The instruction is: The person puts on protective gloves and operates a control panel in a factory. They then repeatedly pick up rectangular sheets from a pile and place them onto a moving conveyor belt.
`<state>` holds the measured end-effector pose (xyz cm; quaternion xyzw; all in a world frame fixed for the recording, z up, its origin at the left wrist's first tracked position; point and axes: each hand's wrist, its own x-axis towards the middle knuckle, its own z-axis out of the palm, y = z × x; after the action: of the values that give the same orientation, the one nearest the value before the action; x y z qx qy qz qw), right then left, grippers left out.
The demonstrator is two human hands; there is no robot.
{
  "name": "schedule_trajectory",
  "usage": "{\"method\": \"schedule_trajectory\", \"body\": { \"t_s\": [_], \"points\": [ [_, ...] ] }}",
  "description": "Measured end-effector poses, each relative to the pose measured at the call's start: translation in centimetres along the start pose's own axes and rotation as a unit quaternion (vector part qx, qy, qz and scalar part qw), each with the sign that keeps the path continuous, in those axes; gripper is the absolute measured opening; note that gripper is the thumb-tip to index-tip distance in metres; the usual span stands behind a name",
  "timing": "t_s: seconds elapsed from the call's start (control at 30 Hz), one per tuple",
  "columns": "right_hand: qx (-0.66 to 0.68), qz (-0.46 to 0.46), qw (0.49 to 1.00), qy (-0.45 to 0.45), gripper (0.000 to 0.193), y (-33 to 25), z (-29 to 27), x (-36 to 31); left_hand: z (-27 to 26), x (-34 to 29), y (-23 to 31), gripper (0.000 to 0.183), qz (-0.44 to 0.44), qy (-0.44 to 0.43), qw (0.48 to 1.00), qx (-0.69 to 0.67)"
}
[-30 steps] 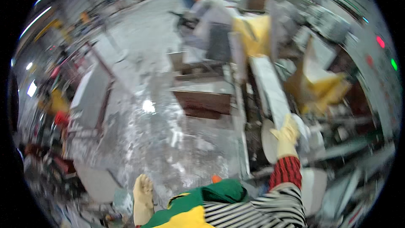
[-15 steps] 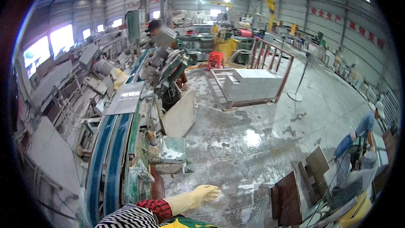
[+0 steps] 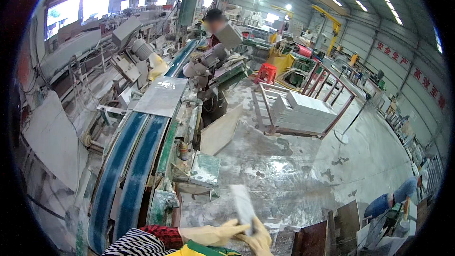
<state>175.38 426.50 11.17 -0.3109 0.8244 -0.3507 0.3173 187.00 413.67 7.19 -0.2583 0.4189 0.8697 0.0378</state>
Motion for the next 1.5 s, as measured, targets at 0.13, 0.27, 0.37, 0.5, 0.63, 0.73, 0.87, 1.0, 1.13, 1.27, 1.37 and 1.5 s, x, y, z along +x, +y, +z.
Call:
{"method": "schedule_trajectory", "body": {
  "t_s": [0.13, 0.27, 0.37, 0.5, 0.63, 0.73, 0.87, 1.0, 1.13, 1.27, 1.37, 1.5],
  "points": [
    [-0.303, -0.138, 0.94, -0.079, 0.104, -9.4, 4.3, 4.9, -4.6, -2.3, 1.7, 0.031, 0.23, 0.163, 0.937, -0.205],
    [-0.279, -0.29, 0.906, -0.131, 0.082, -14.2, 6.7, 8.6, -11.8, -6.7, 5.0, 0.03, 0.227, 0.17, 0.925, -0.251],
    [0.004, -0.194, 0.96, -0.203, 0.048, -16.2, 7.8, 11.0, -16.2, -9.5, 7.2, 0.036, 0.277, 0.154, 0.928, -0.195],
    [0.096, -0.118, 0.967, -0.204, 0.036, -17.5, 9.6, 13.1, -18.2, -9.5, 9.6, 0.044, 0.348, 0.17, 0.896, -0.218],
    [0.198, -0.078, 0.955, -0.205, 0.038, -18.5, 11.3, 14.2, -19.3, -6.7, 11.2, 0.044, 0.259, 0.266, 0.865, -0.337],
    [0.156, -0.058, 0.974, -0.157, 0.042, -19.5, 11.6, 14.9, -21.0, -4.4, 11.1, 0.05, 0.211, 0.269, 0.87, -0.357],
    [0.127, -0.096, 0.976, -0.149, 0.058, -21.4, 12.0, 16.0, -22.9, -3.0, 10.5, 0.06, 0.211, 0.299, 0.9, -0.237],
    [0.093, -0.114, 0.982, -0.119, 0.069, -24.0, 12.6, 18.2, -23.5, -3.1, 10.7, 0.06, 0.273, 0.193, 0.917, -0.218],
    [0.076, -0.177, 0.978, -0.079, 0.068, -26.8, 12.6, 22.2, -23.6, -3.8, 11.5, 0.057, 0.232, 0.207, 0.94, -0.142],
    [0.075, -0.212, 0.974, -0.011, 0.062, -28.8, 12.2, 26.3, -23.4, -4.6, 11.8, 0.056, 0.312, 0.139, 0.935, -0.097],
    [0.082, -0.164, 0.983, -0.007, 0.059, -28.6, 12.7, 26.4, -23.2, -5.3, 11.8, 0.056, 0.289, 0.188, 0.937, -0.059],
    [0.091, -0.08, 0.987, -0.103, 0.06, -25.1, 14.8, 21.2, -24.8, -5.4, 12.4, 0.058, 0.246, 0.282, 0.927, -0.03]
  ]
}}
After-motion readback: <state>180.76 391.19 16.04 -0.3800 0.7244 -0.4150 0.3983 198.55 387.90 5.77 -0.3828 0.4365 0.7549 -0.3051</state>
